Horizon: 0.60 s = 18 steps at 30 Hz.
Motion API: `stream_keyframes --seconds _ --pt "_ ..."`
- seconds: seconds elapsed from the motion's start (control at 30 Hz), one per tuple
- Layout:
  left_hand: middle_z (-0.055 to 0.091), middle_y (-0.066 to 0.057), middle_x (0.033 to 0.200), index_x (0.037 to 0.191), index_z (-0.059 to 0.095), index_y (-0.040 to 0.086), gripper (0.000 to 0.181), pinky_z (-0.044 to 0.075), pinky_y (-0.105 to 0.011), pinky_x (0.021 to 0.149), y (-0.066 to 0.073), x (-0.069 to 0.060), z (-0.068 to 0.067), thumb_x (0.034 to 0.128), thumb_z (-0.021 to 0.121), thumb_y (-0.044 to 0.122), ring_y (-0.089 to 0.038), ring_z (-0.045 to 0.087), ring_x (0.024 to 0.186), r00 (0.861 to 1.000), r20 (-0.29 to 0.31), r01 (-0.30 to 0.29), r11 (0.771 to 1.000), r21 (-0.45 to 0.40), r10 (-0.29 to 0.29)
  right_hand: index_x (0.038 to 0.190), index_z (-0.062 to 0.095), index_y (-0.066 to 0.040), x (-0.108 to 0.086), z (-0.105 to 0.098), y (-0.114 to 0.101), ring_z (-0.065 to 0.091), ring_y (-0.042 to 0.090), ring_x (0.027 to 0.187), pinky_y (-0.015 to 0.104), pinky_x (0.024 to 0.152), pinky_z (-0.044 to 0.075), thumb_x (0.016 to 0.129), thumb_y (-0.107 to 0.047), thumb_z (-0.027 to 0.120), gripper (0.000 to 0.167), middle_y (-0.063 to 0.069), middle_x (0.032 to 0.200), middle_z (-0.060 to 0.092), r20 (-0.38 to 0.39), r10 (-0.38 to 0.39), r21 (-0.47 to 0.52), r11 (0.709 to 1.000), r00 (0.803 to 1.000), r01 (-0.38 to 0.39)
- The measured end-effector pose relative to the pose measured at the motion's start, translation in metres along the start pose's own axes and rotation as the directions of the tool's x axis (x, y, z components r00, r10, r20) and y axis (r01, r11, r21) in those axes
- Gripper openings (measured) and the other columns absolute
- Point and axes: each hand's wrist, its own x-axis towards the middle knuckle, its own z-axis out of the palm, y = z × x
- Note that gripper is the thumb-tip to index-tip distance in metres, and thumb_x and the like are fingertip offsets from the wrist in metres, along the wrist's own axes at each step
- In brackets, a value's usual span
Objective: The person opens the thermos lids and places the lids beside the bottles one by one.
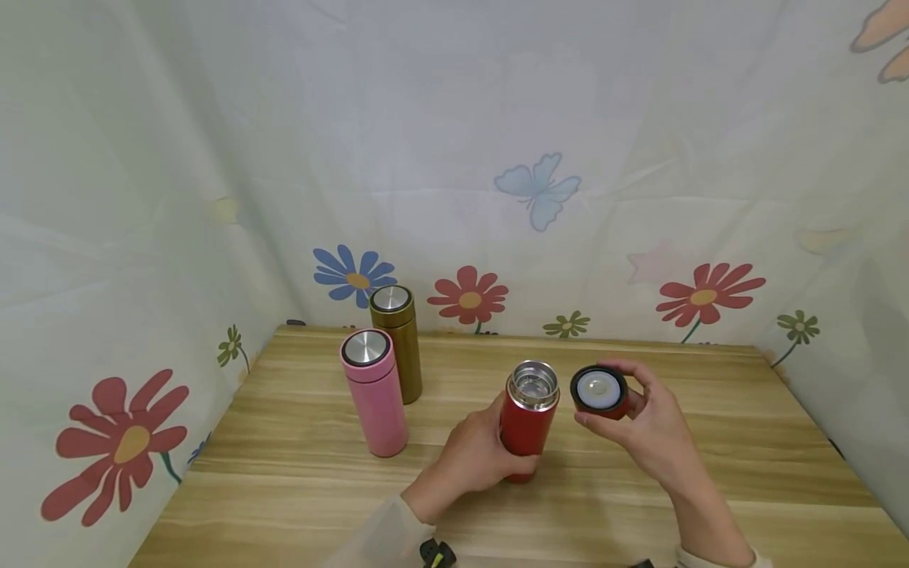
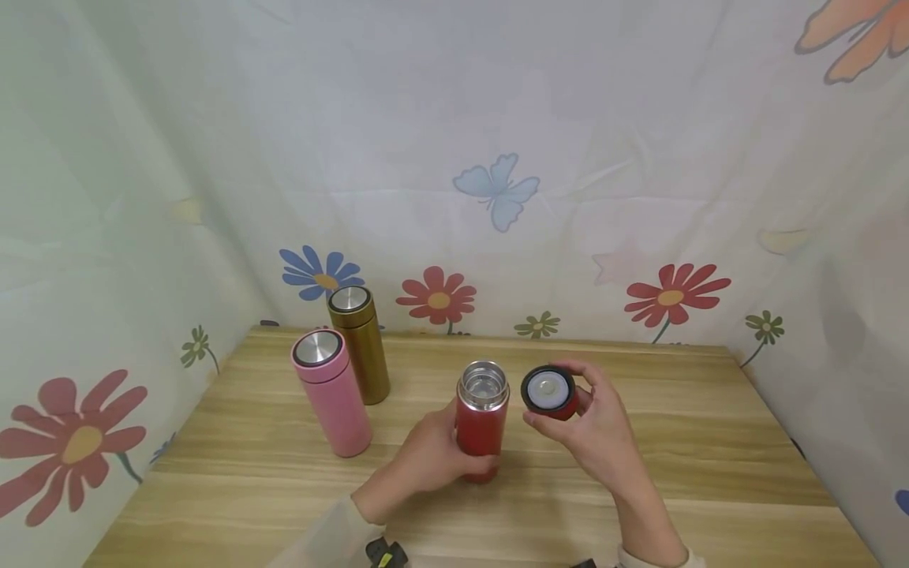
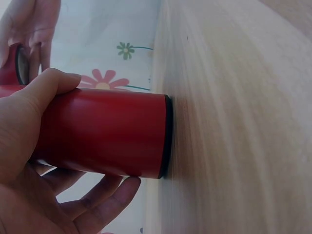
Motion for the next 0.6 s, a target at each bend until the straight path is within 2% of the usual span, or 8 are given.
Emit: stream_keyframes --seconds 0.27,0.37,0.47,0.6 --pt "0.069 0.013 0.126 0.137 0.044 0.038 0.075 0.055 -0.045 0.101 0.0 0.0 0.0 0.0775 0.089 0.042 -0.008 0.067 0.109 1.0 0.0 0.007 1.0 0.002 -0.007 0.14 0.051 -0.004 0.0 -0.003 0.015 0.07 0.004 0.106 0.025 0.081 0.06 0.078 -0.007 0.09 0.073 0.018 0.134 0.059 0.061 0.078 0.015 0.997 0.995 -0.079" --pt "0.069 0.013 0.126 0.138 0.044 0.039 0.076 0.054 -0.046 0.102 0.001 0.0 -0.001 0.0774 0.089 0.043 -0.008 0.067 0.11 1.0 0.004 0.008 1.0 0.003 -0.008 0.141 0.052 -0.005 0.0 -0.005 0.021 0.066 0.002 0.11 0.018 0.088 0.055 0.078 -0.012 0.092 0.075 0.017 0.136 0.061 0.073 0.081 -0.04 0.996 0.994 -0.078" --pt "0.069 0.013 0.127 0.139 0.043 0.039 0.077 0.054 -0.046 0.102 0.001 0.0 -0.001 0.0773 0.089 0.044 -0.009 0.067 0.111 1.0 0.004 0.008 1.0 0.011 -0.008 0.139 0.057 -0.01 0.001 -0.006 0.029 0.061 0.004 0.114 0.013 0.095 0.048 0.077 -0.02 0.093 0.073 0.01 0.135 0.062 0.075 0.066 -0.137 0.989 0.995 -0.056" --pt "0.069 0.013 0.126 0.139 0.043 0.039 0.077 0.054 -0.046 0.101 0.001 0.0 -0.001 0.0771 0.089 0.044 -0.008 0.067 0.11 1.0 -0.002 0.009 1.0 0.021 -0.009 0.137 0.061 -0.015 0.001 -0.008 0.036 0.057 0.012 0.114 0.021 0.097 0.048 0.076 -0.027 0.094 0.07 0.004 0.133 0.064 0.089 0.058 -0.232 0.972 0.994 -0.036"
